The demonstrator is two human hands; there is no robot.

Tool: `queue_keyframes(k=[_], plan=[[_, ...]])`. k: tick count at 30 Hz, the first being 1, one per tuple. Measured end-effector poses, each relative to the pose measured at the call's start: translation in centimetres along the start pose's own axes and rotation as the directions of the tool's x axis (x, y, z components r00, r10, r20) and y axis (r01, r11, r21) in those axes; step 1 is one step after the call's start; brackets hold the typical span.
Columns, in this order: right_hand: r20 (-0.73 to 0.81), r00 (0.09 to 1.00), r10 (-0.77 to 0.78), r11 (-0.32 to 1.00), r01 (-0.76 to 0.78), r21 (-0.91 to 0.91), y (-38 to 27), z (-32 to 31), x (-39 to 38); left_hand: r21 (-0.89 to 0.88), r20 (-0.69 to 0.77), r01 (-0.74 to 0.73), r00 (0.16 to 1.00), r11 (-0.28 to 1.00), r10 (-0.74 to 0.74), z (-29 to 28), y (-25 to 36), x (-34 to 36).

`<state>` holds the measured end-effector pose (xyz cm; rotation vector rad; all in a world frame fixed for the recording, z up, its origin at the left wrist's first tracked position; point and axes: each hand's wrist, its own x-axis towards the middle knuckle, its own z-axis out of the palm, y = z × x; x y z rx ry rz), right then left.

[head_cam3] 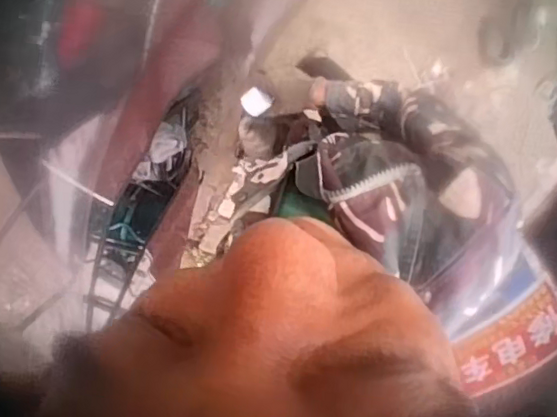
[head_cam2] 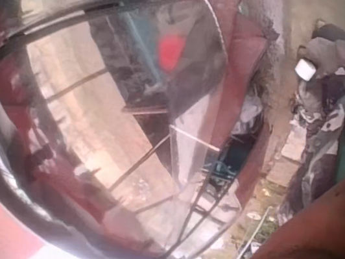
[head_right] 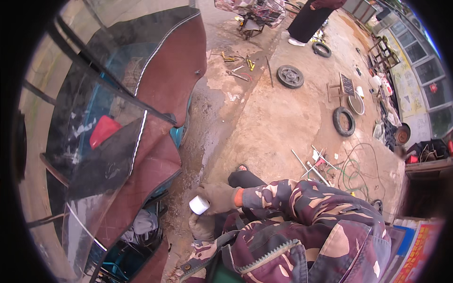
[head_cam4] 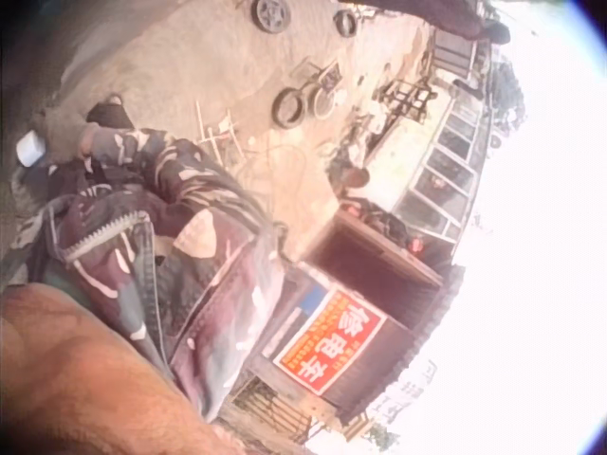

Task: The person removes a wheel from a three-wheeled vehicle, places it on the ground, and uses a metal bar to pry the tire off the rim. They then attempt to reseat the tire bead onto the rim using the bar and their hands.

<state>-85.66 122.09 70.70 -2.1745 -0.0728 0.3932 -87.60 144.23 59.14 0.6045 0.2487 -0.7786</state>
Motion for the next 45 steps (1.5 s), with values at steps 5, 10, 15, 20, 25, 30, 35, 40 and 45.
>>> queue_keyframes(k=[5,10,15,20,25,30,35,40,45], plan=[[-0.102,0.991,0.081,0.965,-0.104,-0.24,6.4,-3.8,-3.2,0.193,-0.017,0.148,0.989,0.97,-0.148,3.2,-4.8,8.4],[-0.215,0.96,0.179,0.869,-0.257,-0.424,12.6,-8.0,-5.5,0.12,-0.068,0.382,0.924,0.916,-0.376,10.1,-10.8,15.0],[-0.48,0.874,-0.075,0.932,-0.11,-0.346,18.4,-15.9,-10.9,-0.146,0.076,0.582,0.813,0.8,-0.578,18.5,-15.4,21.5],[-0.52,0.85,0.08,0.988,-0.137,-0.072,24.3,-22.9,-15.9,0.116,0.144,0.635,0.75,0.763,-0.646,23.4,-20.6,27.0],[-0.514,0.83,0.216,0.97,-0.121,0.212,31.3,-29.1,-17.9,0.592,0.226,0.363,0.782,0.719,-0.581,27.5,-25.1,33.9],[-0.352,0.877,0.327,0.911,-0.193,0.365,39.1,-37.4,-18.6,0.397,0.196,0.641,0.64,0.657,-0.743,34.8,-30.1,42.8],[-0.292,0.881,0.372,0.87,-0.221,0.441,44.7,-46.1,-18.9,0.365,0.2,0.705,0.579,0.608,-0.791,41.5,-33.7,49.1],[-0.377,0.889,0.259,0.927,-0.119,0.356,48.6,-53.5,-18.2,0.28,0.164,0.677,0.665,0.681,-0.729,46.3,-37.3,53.7],[-0.293,0.933,0.208,0.926,-0.091,0.367,57.2,-59.0,-15.9,0.254,0.232,0.565,0.752,0.785,-0.617,47.1,-42.0,60.1]])
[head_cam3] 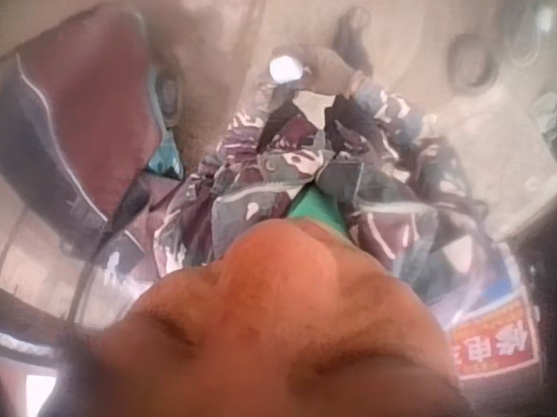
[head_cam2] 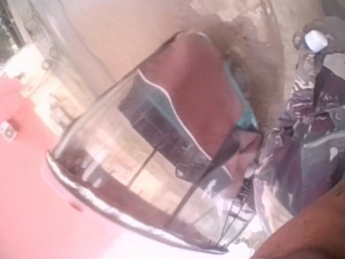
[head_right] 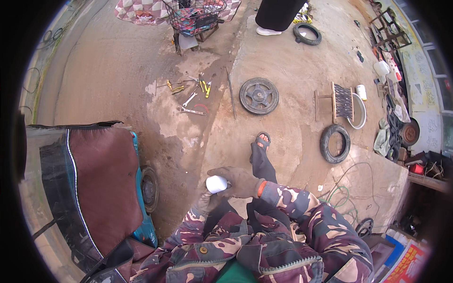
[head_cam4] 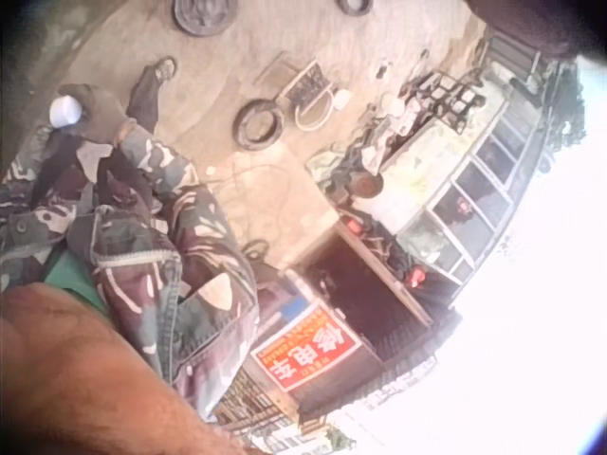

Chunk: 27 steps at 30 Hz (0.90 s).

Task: The person removes a wheel from a three-wheeled vehicle, places it on the ground, and uses a metal bar to pry the tire off the rim. They then attempt to reseat the tire bead onto the rim using the bar and their hands.

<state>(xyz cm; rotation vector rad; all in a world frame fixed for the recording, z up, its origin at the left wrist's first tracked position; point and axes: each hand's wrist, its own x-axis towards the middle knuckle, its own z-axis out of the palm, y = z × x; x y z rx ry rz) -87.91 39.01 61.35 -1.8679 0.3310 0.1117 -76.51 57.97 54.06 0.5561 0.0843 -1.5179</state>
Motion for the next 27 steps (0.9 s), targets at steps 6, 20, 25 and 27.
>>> queue_keyframes(k=[6,20,25,27], plan=[[0.107,0.994,0.017,0.994,-0.028,0.101,15.4,-5.3,10.2,0.182,-0.46,-0.324,0.806,0.928,0.372,-7.3,-2.1,10.6],[0.296,0.881,0.37,0.792,-0.132,-0.596,64.0,1.9,40.0,0.643,-0.548,0.222,0.802,0.733,0.238,-33.8,1.2,30.7],[0.368,0.797,0.478,0.817,-0.251,-0.518,67.0,1.7,48.8,0.78,-0.48,0.285,0.844,0.557,0.239,-32.6,2.3,31.4],[0.318,0.889,0.331,0.673,0.014,-0.74,64.1,-1.2,49.4,0.862,-0.453,0.329,0.842,0.385,0.294,-32.3,3.1,32.6]])
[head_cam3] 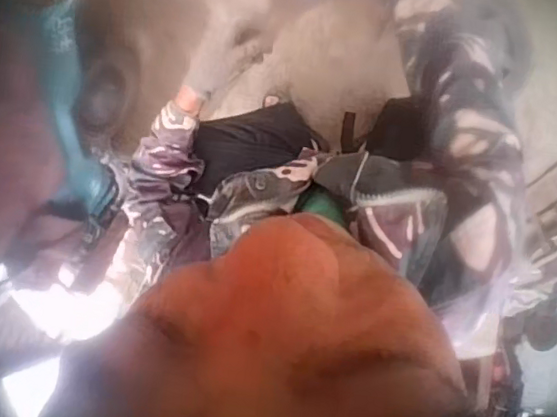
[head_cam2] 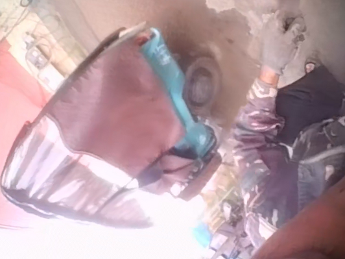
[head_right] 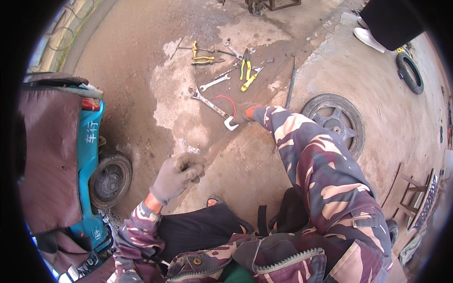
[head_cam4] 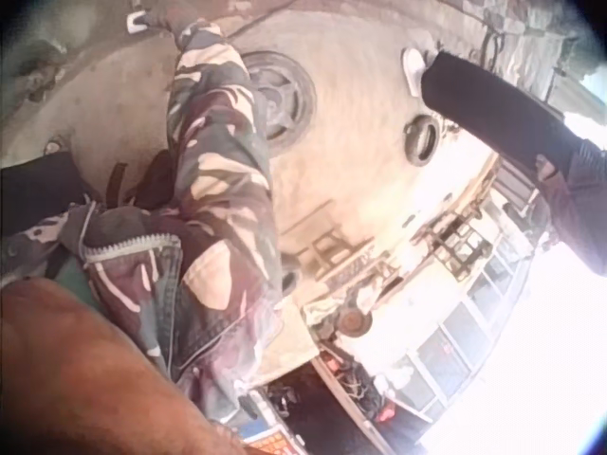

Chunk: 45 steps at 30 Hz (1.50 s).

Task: The person removes a wheel from a three-wheeled vehicle, places it on the ground, and uses a metal bar to pry the tire off the rim. They then attempt to reseat the tire bead onto the rim using the bar and their hands.

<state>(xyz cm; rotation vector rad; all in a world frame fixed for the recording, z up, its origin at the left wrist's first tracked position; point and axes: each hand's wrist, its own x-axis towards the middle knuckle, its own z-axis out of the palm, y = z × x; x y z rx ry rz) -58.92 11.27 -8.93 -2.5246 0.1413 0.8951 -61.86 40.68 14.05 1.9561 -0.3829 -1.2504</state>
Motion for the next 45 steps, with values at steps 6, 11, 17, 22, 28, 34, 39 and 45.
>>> queue_keyframes(k=[6,11,17,22,28,34,39,45], plan=[[-0.04,0.959,-0.282,0.641,0.219,0.736,-0.7,-9.1,-12.2,-0.43,-0.065,-0.203,0.979,0.88,0.194,2.0,1.5,7.7],[-0.237,0.954,-0.185,0.546,0.3,0.782,-0.1,-9.4,-20.4,-0.451,0.026,-0.325,0.926,0.832,0.376,5.2,4.0,10.8],[-0.391,0.919,-0.057,0.329,0.387,0.861,0.2,-9.0,-23.2,-0.554,0.031,-0.303,0.923,0.775,0.384,6.2,6.6,11.3],[-0.445,0.894,-0.051,0.288,0.44,0.851,-1.0,-7.9,-22.2,-0.571,0.019,-0.33,0.91,0.752,0.414,5.8,6.0,11.4],[-0.675,0.718,-0.171,0.475,0.66,0.582,-1.8,-7.9,-21.7,-0.542,-0.046,-0.367,0.911,0.756,0.41,4.9,5.4,11.3],[-0.727,0.663,-0.178,0.576,0.669,0.469,-1.8,-7.9,-21.7,-0.521,-0.049,-0.381,0.907,0.764,0.419,5.2,5.6,11.5],[-0.703,0.707,-0.078,0.532,0.626,0.57,0.3,-9.7,-22.4,-0.448,-0.039,-0.386,0.91,0.807,0.414,5.3,5.8,11.3],[-0.581,0.759,0.294,0.34,0.485,0.806,9.6,-11.7,-22.0,-0.226,0.077,-0.217,0.968,0.949,0.24,4.6,5.3,11.6]])
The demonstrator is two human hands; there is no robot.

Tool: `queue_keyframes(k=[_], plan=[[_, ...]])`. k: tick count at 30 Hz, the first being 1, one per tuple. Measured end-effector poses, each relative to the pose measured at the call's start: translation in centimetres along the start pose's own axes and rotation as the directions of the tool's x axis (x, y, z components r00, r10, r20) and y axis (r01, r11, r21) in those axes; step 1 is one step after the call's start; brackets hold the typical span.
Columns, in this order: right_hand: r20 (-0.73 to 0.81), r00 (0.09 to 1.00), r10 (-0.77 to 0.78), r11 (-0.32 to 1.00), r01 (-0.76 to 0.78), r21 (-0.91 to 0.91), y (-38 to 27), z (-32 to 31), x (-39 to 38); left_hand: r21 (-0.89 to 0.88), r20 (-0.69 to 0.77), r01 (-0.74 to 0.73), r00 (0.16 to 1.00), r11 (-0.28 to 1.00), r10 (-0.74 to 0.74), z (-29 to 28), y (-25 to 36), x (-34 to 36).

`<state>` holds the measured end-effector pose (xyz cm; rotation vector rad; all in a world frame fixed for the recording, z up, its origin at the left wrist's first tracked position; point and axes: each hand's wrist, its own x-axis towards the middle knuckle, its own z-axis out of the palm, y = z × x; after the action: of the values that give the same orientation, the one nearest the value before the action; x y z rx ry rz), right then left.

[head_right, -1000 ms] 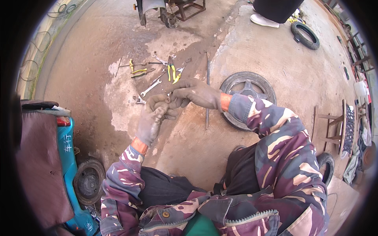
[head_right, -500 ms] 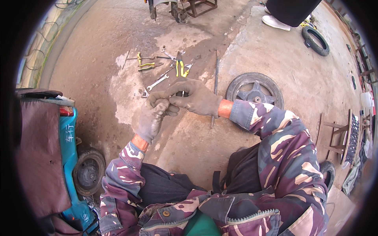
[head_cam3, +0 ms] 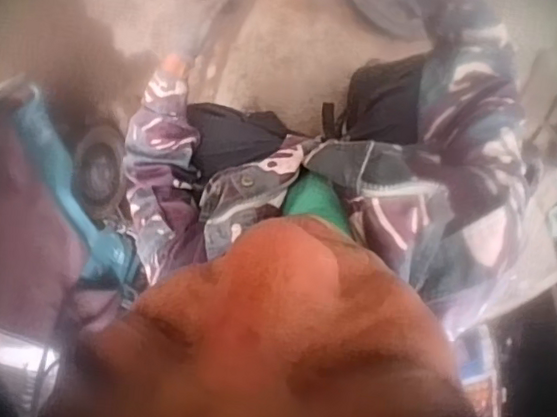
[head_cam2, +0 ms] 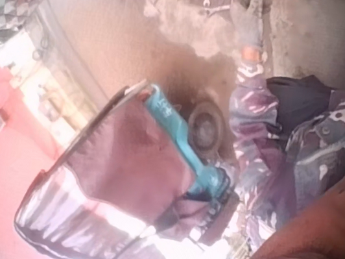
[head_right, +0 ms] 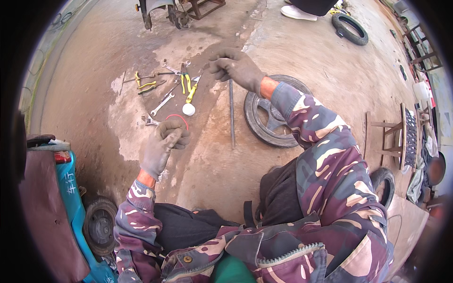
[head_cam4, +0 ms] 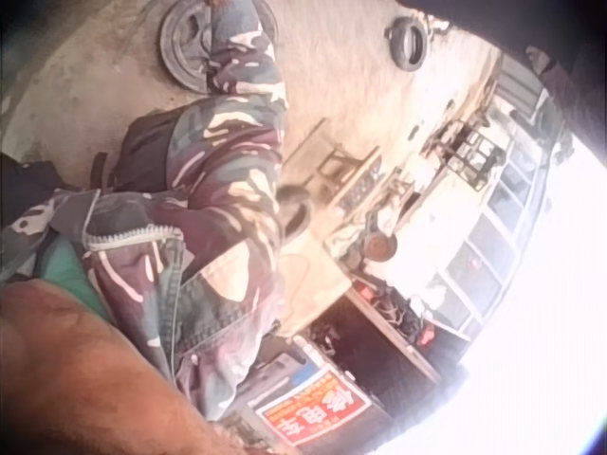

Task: The person removes a wheel from a three-wheeled vehicle, places it on the ground, and uses a metal bar to pry the tire off the rim. They then attempt to reseat the tire bead onto the rim using the bar and their hands.

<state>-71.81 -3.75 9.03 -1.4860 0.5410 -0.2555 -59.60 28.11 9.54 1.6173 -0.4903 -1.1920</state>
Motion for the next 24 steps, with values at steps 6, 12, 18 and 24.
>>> queue_keyframes(k=[6,12,18,24], plan=[[-0.363,0.909,0.206,0.919,-0.307,-0.248,7.6,-11.5,-2.0,0.124,0.076,0.052,0.995,0.991,-0.062,-0.6,-1.3,0.1],[-0.363,0.817,0.449,0.746,-0.566,-0.351,12.1,-19.4,-10.2,0.195,0.135,0.123,0.979,0.973,-0.15,-0.6,-2.6,1.5],[-0.118,0.795,0.595,0.727,-0.594,-0.344,14.7,-17.6,-17.6,0.237,0.202,0.161,0.956,0.958,-0.211,0.5,-3.7,3.3],[-0.211,0.832,0.513,0.744,-0.554,-0.374,18.6,-14.3,-20.5,0.277,0.22,0.171,0.947,0.946,-0.235,0.5,-4.2,3.2]])
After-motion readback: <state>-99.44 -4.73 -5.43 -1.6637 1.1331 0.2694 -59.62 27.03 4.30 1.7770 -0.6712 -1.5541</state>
